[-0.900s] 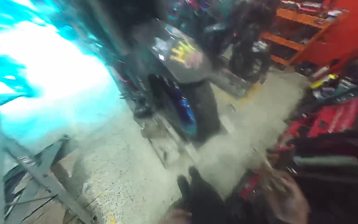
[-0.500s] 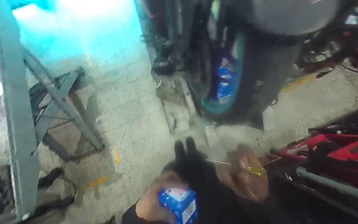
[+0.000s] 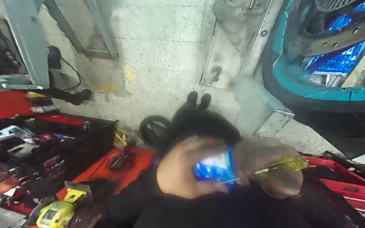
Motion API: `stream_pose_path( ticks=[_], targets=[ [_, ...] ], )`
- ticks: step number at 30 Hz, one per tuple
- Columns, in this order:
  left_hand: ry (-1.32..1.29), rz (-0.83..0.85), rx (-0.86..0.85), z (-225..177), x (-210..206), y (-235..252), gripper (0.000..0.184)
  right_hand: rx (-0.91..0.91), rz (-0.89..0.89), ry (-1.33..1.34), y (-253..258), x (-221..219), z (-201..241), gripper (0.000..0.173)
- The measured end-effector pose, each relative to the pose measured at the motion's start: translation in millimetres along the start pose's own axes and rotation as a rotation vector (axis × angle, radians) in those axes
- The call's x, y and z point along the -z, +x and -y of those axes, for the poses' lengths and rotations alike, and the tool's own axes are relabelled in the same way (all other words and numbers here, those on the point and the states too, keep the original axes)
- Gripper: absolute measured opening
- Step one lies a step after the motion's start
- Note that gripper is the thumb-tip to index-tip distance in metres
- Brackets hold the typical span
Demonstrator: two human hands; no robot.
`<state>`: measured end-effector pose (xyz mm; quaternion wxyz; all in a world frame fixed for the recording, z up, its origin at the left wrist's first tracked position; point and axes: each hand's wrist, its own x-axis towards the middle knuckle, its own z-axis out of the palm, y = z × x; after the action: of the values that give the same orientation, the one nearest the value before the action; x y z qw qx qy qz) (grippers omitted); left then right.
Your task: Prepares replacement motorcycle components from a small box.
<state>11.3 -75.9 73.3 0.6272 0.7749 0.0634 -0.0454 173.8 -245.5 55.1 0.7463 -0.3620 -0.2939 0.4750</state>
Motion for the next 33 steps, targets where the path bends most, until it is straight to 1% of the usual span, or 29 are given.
stream_pose_path(
  ticks=[4, 6, 9, 13, 16, 19, 20, 22, 24, 25, 27, 28, 30, 33],
  targets=[
    [0.034, -0.029, -0.03, -1, -2, 9, 0.067, -0.001, -0.133, 0.045, 4, 4, 5, 0.032],
    [0.048, -0.033, -0.027, -1, -2, 12, 0.068, 0.008, -0.156, 0.04, 8, 7, 7, 0.029],
    [0.05, -0.037, -0.022, 0, 1, 18, 0.067, -0.016, -0.141, 0.046, 15, 10, 7, 0.023],
    [0.042, -0.043, -0.047, 4, 11, 26, 0.068, -0.028, -0.153, 0.03, 28, 9, 8, 0.024],
    [0.007, -0.056, -0.095, 10, 22, 32, 0.07, 0.001, -0.093, -0.07, 41, 8, 12, 0.025],
    [-0.037, -0.076, -0.133, 17, 40, 38, 0.074, 0.042, -0.074, -0.116, 60, 3, 12, 0.024],
    [-0.056, -0.089, -0.15, 21, 47, 40, 0.075, 0.051, -0.065, -0.129, 67, 1, 11, 0.024],
    [-0.112, -0.112, -0.203, 29, 66, 42, 0.077, 0.094, 0.006, -0.174, 86, -4, 7, 0.028],
    [-0.157, -0.153, -0.267, 39, 88, 42, 0.077, 0.142, 0.091, -0.233, 109, -11, 4, 0.039],
    [-0.177, -0.177, -0.294, 44, 101, 42, 0.079, 0.172, 0.111, -0.25, 120, -14, 0, 0.041],
    [-0.211, -0.207, -0.332, 52, 131, 41, 0.085, 0.213, 0.057, -0.25, 143, -21, -10, 0.039],
    [-0.219, -0.21, -0.346, 55, 148, 39, 0.087, 0.215, 0.007, -0.264, 153, -23, -13, 0.035],
    [-0.208, -0.211, -0.371, 56, 181, 35, 0.089, 0.241, -0.107, -0.344, 179, -32, -18, 0.035],
    [-0.163, -0.187, -0.407, 62, 227, 35, 0.089, 0.238, -0.142, -0.503, 218, -51, -24, 0.034]
  ],
)
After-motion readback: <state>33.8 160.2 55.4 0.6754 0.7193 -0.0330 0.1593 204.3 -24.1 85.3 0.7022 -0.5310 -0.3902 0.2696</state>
